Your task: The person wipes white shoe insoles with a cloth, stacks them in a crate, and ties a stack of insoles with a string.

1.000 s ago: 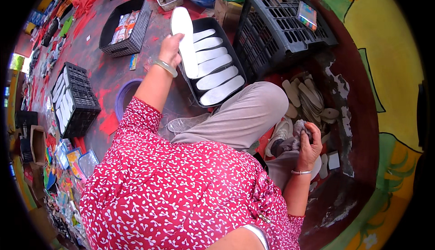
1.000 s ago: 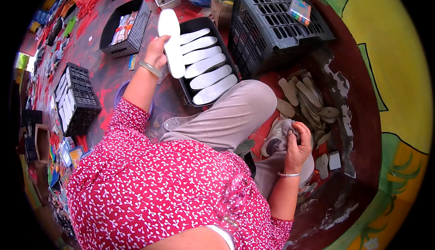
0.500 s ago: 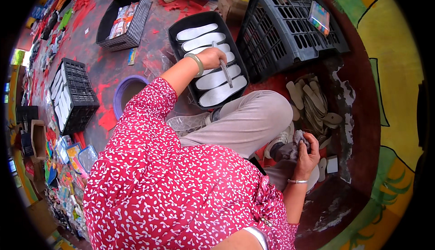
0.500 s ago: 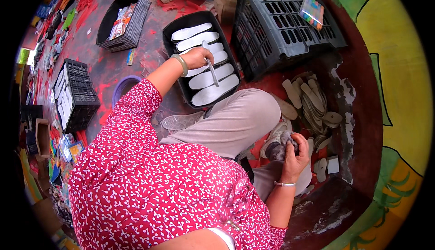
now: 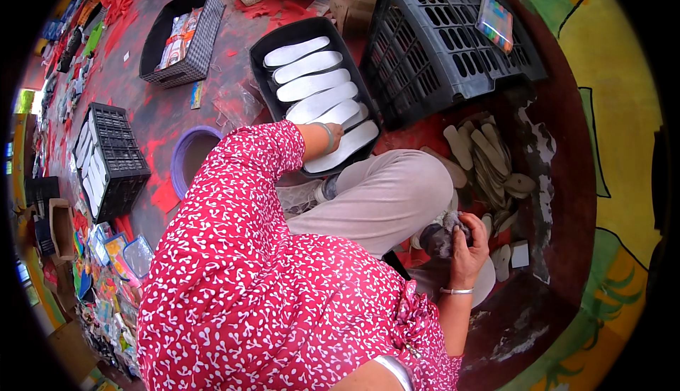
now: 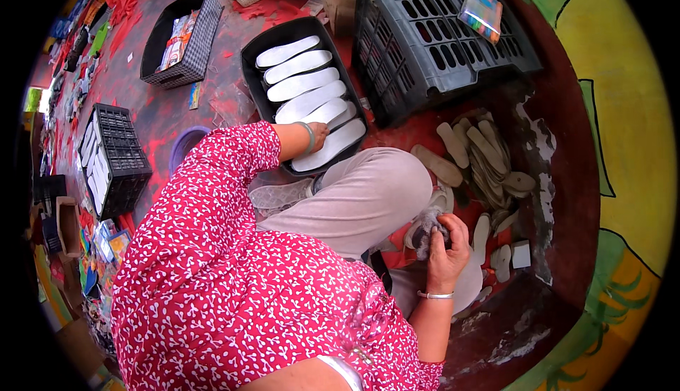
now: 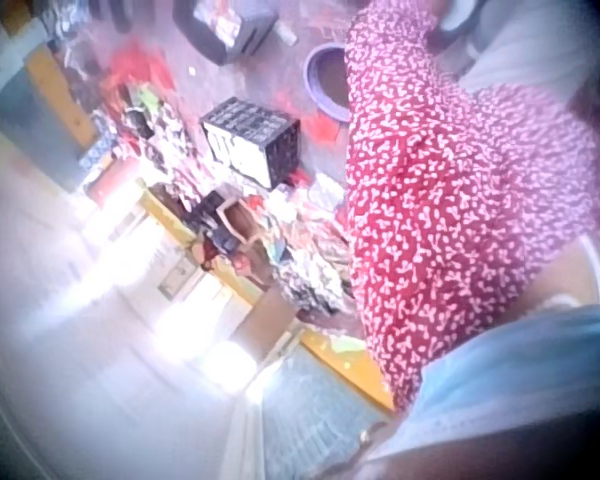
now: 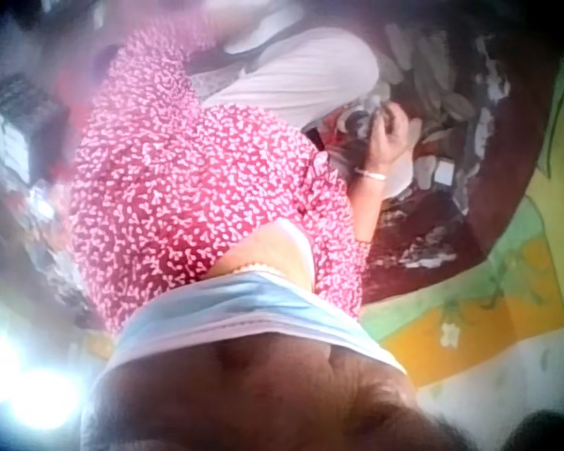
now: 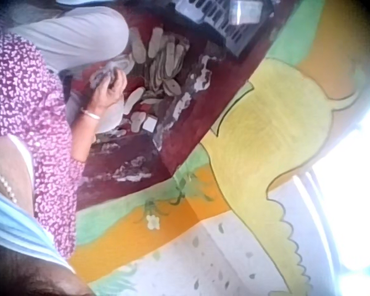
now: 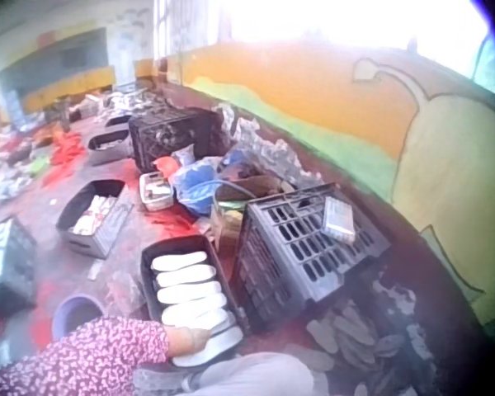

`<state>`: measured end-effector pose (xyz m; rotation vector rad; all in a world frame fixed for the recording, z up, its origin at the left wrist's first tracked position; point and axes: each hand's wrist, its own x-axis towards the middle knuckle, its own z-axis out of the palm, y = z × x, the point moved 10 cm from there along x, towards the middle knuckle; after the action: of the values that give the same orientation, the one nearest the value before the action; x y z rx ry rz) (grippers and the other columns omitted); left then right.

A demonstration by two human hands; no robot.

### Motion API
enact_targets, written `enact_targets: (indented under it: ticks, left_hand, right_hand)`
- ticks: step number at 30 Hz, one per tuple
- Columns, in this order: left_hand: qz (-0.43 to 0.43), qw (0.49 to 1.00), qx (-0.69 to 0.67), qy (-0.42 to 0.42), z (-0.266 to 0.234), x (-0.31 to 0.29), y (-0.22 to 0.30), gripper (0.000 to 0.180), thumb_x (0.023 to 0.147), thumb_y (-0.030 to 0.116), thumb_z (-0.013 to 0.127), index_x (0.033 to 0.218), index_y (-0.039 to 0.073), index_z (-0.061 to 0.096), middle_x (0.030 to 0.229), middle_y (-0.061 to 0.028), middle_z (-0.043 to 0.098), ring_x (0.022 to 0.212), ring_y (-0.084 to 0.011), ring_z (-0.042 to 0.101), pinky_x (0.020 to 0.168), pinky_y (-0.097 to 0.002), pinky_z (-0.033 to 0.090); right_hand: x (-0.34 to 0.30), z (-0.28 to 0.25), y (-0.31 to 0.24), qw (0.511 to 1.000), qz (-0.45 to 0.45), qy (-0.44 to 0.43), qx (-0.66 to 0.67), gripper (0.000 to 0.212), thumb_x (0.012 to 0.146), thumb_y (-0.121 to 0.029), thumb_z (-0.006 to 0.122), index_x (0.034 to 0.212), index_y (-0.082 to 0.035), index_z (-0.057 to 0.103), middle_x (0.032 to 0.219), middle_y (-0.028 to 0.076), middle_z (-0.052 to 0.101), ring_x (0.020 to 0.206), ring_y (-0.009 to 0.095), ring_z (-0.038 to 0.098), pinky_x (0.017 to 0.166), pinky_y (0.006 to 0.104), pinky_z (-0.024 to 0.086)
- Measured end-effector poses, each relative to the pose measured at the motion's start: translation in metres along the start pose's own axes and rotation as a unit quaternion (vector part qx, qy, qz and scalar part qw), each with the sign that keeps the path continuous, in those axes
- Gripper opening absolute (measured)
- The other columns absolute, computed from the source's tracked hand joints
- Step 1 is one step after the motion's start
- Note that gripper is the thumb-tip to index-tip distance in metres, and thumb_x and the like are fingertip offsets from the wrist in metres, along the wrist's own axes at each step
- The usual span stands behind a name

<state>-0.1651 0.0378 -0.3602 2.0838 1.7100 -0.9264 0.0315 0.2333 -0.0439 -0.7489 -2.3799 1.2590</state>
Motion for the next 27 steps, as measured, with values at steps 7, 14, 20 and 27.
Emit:
enact_targets:
  ticks: [7, 14, 20, 27]
  left_hand:
    - [0.015, 0.999, 0.041, 0.020, 0.058, 0.035, 0.009, 0.021, 0.075, 0.026, 0.062, 0.086, 0.011, 0.073, 0.102, -0.0021, 0.067, 0.107, -0.0158, 0.052, 0.093, -0.0273, 0.033]
    - [0.048, 0.996, 0.066, -0.021, 0.043, 0.027, 0.013, 0.019, 0.073, 0.023, 0.062, 0.082, 0.011, 0.073, 0.096, -0.0015, 0.067, 0.104, -0.0153, 0.052, 0.093, -0.0272, 0.033]
    - [0.018, 0.997, 0.013, 0.073, 0.018, 0.025, 0.006, 0.016, 0.072, 0.020, 0.062, 0.078, 0.010, 0.073, 0.090, -0.0013, 0.067, 0.102, -0.0149, 0.052, 0.092, -0.0263, 0.033]
    - [0.043, 0.999, -0.029, 0.013, 0.026, 0.027, 0.005, 0.020, 0.075, 0.018, 0.060, 0.082, 0.005, 0.072, 0.111, -0.0095, 0.061, 0.104, -0.0209, 0.052, 0.091, -0.0290, 0.038]
  right_hand:
    - [0.002, 0.010, -0.003, 0.999, 0.007, -0.034, -0.025, 0.021, 0.075, 0.005, 0.059, 0.096, 0.001, 0.062, 0.099, 0.011, 0.061, 0.096, 0.022, 0.058, 0.089, 0.0304, 0.043]
    - [0.004, 0.013, -0.002, 0.999, 0.012, -0.034, -0.020, 0.021, 0.075, 0.006, 0.058, 0.096, 0.001, 0.062, 0.099, 0.010, 0.061, 0.095, 0.022, 0.058, 0.087, 0.0299, 0.043]
    - [0.004, 0.013, -0.001, 0.999, 0.015, -0.035, -0.011, 0.021, 0.076, 0.006, 0.058, 0.096, 0.001, 0.062, 0.100, 0.010, 0.060, 0.094, 0.021, 0.057, 0.086, 0.0292, 0.044]
    - [0.003, 0.014, -0.002, 0.999, 0.016, -0.036, -0.009, 0.021, 0.076, 0.006, 0.059, 0.096, 0.001, 0.062, 0.100, 0.010, 0.060, 0.094, 0.020, 0.058, 0.086, 0.0289, 0.044]
